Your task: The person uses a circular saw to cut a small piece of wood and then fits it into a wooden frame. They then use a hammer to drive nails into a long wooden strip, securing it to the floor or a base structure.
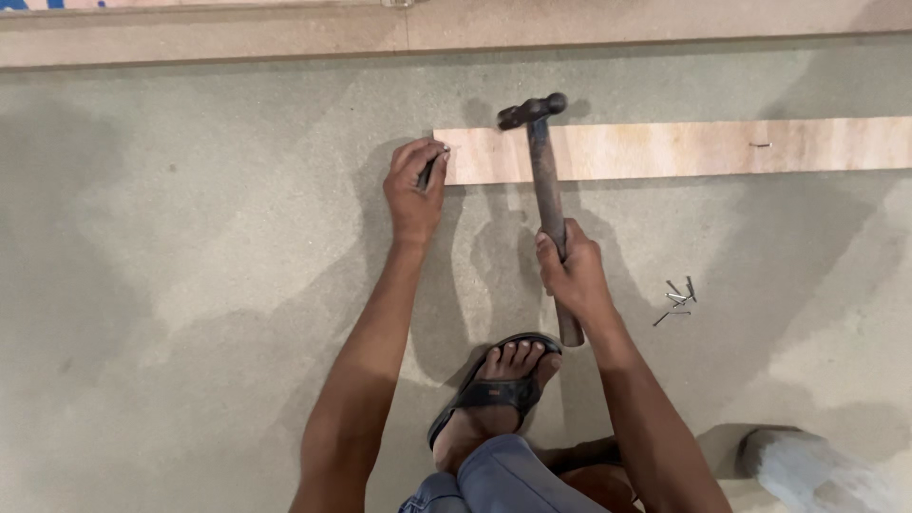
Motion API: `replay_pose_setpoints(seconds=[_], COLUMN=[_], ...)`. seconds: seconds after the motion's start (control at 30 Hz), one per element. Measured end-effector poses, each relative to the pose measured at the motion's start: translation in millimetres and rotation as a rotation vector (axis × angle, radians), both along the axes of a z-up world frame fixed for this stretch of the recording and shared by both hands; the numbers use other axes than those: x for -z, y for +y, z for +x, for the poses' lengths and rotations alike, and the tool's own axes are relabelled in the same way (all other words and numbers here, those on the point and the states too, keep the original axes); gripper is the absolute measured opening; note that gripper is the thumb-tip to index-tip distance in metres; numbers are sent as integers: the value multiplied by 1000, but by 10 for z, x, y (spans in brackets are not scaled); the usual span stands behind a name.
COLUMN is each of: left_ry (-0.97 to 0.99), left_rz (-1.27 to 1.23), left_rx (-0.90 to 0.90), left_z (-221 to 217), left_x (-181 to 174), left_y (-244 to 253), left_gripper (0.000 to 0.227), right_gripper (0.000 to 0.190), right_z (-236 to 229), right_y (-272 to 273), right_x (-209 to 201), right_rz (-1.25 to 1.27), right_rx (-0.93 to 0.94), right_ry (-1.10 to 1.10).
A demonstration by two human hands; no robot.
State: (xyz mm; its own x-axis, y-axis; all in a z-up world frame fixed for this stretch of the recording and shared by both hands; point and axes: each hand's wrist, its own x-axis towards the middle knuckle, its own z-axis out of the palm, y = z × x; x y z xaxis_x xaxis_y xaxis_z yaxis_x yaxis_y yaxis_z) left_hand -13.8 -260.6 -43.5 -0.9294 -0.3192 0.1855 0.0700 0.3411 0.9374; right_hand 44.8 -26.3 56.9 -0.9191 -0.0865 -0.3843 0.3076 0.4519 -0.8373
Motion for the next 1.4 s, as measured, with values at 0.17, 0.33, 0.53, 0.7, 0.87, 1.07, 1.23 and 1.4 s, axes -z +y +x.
replay_pose_setpoints(seconds=[0.17,0.33,0.53,0.7,0.87,1.07,1.23,1.4], left_ry=[0,19,142,20,3,-43,-143,-97], left_rz=[-145,-88,-79,-106,-163,-108,-194,-355], left_rx=[-9,-47,-65,-65,-33,-40,1,119], left_z=[-15,16,-17,-9,27,4,50,607], left_x=[-171,-205,-66,-155,-102,-137,-190,-242], left_y=[-3,57,64,53,62,91,52,-77], left_gripper=[18,18,20,17,19,19,20,36], right_gripper=[23,27,23,26,29,24,30,21], right_z=[-76,-134,-139,-180,4,-239,-16,98], right_y=[-147,-186,-136,-104,-80,-139,-58,-106], right_x=[-227,-609,-403,-526,-703,-404,-669,-656], right_rz=[320,390,476,420,178,484,250,211], right_rx=[-222,-325,-462,-406,-271,-503,-278,-254], right_ry=[233,306,235,306,441,159,442,558])
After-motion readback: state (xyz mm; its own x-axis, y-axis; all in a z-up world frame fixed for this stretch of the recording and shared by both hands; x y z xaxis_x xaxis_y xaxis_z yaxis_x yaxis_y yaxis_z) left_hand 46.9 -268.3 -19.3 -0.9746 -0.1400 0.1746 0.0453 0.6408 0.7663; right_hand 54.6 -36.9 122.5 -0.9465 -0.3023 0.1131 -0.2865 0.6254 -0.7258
